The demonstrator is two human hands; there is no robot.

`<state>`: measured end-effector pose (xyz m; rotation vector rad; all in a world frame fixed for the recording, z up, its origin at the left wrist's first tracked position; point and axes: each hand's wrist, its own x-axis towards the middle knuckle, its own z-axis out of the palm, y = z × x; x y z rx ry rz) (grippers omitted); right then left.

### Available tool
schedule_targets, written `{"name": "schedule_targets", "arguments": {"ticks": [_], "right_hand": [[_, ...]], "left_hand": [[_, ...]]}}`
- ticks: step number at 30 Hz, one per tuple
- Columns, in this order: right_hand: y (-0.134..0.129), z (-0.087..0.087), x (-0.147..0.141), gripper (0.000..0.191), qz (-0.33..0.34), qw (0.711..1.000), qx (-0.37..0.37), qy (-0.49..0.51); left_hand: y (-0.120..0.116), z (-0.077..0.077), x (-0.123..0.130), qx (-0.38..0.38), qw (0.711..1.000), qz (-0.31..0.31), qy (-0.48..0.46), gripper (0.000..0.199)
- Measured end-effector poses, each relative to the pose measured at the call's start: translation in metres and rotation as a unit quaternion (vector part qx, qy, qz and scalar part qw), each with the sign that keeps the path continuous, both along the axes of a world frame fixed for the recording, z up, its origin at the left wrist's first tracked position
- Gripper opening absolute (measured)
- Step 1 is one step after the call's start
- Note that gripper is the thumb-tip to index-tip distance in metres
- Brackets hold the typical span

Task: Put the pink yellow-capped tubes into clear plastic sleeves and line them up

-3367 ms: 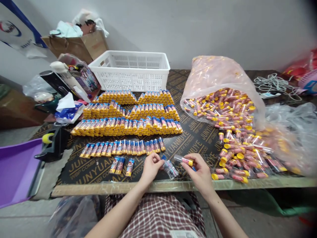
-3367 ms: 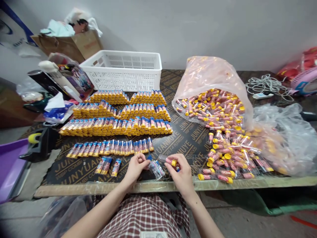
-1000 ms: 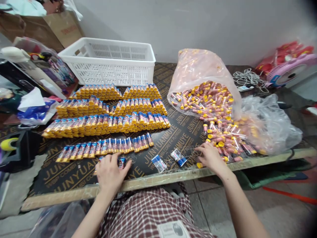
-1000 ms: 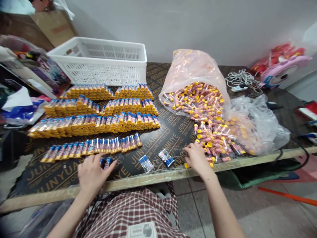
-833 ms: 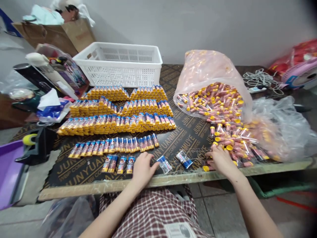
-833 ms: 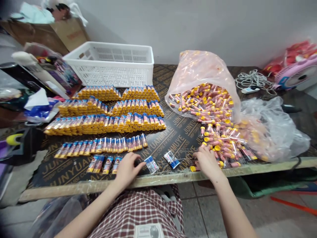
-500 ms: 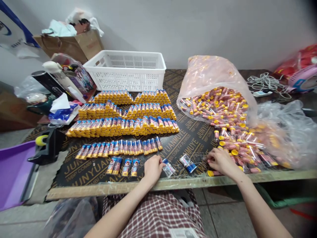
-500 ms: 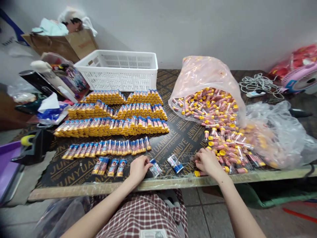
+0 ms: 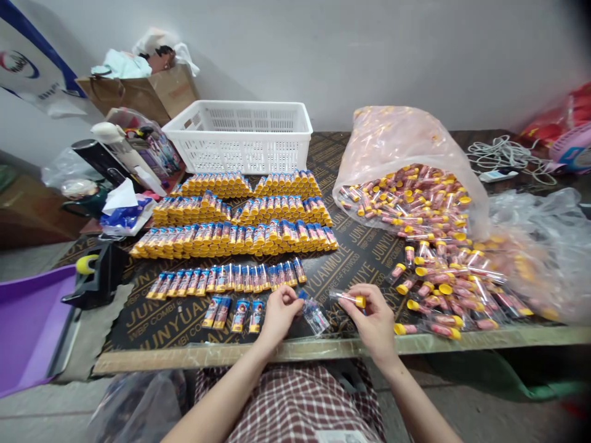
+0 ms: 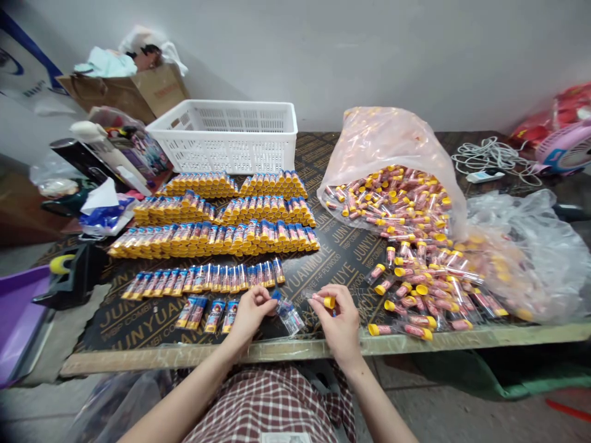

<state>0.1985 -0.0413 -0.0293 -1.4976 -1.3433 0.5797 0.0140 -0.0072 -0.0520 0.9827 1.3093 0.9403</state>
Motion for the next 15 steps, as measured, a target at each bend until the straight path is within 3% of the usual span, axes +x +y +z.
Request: {"name": "schedule_targets", "arguments": {"ticks": [3,6,9,15], "right_hand": [[-0.01,0.004,-0.012,0.013,0.019,0.999,0.023,0.014],[-0.016,0.006,-0.018,0.024,0.062,0.997,0.041,-0.003],[-0.019,0.006,-0.022,0.032,0.085,0.993,0.071,-0.047],[-0.02,0.005,-0.026,0.039,0.092,0.988,0.095,-0.076]], "left_hand": [[0.006,0.007,-0.008,-0.086,0.983,0.063,-0.152,0.035],[0.011,0.012,-0.014,-0.119,0.964,0.094,-0.22,0.041],[0.014,0.014,-0.016,-0.126,0.954,0.113,-0.247,0.031],[0.015,0.017,-0.017,-0.114,0.955,0.149,-0.23,0.032]]}}
